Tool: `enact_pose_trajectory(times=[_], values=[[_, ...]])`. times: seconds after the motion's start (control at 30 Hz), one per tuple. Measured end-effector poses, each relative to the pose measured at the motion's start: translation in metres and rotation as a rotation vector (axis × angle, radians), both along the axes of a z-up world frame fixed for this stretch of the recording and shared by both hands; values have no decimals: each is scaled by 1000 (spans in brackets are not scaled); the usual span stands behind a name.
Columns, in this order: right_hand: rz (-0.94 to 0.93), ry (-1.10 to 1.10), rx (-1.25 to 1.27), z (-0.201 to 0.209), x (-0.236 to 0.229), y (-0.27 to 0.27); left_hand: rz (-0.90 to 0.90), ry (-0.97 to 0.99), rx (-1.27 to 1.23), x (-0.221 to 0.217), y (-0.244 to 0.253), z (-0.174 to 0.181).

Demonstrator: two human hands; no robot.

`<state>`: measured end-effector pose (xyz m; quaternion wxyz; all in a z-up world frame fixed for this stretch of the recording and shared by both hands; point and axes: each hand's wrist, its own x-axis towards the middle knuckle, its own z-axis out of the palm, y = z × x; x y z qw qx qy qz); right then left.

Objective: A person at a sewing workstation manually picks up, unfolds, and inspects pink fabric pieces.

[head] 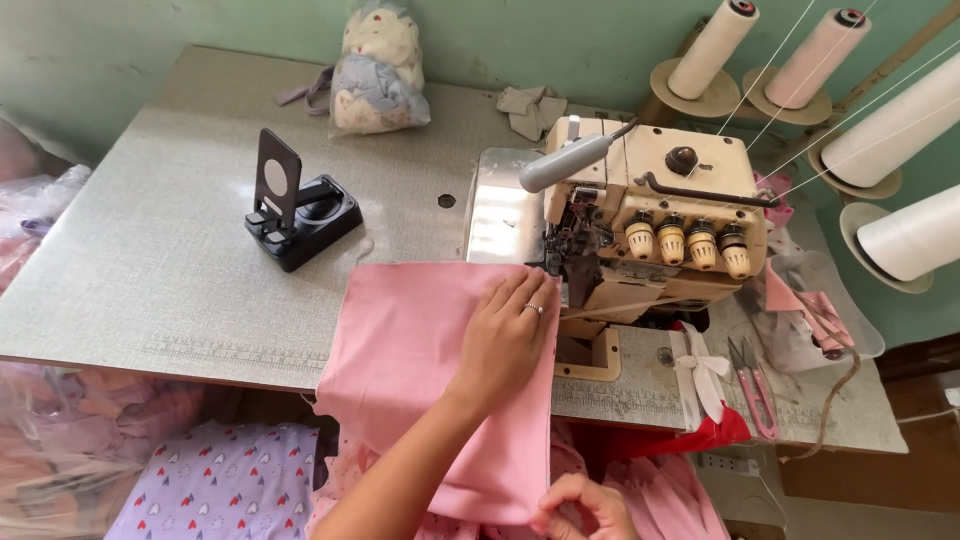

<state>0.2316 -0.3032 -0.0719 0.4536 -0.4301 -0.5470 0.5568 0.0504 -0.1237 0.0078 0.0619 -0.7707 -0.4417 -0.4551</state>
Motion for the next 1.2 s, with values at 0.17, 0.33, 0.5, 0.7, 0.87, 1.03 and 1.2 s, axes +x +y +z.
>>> enact_pose_trajectory(times=[0.17,0.33,0.5,0.7,0.87,1.03,1.2], values=[[-50,-26,134,29,-11,11,5,-47,-7,5,15,2],[-48,-66,67,25,-10,13,35,-51,-44,6,18,1],[16,-136,232,37,-15,18,41,-14,-112,6,19,-2],[-49,-156,124,26,-15,16,-59,109,-322,-6,30,-1],[-60,-137,136,38,-20,19,-90,126,-332,-12,38,2],[-42,-114,133,34,-20,19,-87,137,-348,-11,41,2],[-164,-73,-13,42,-26,26,-62,226,-491,-14,55,21]])
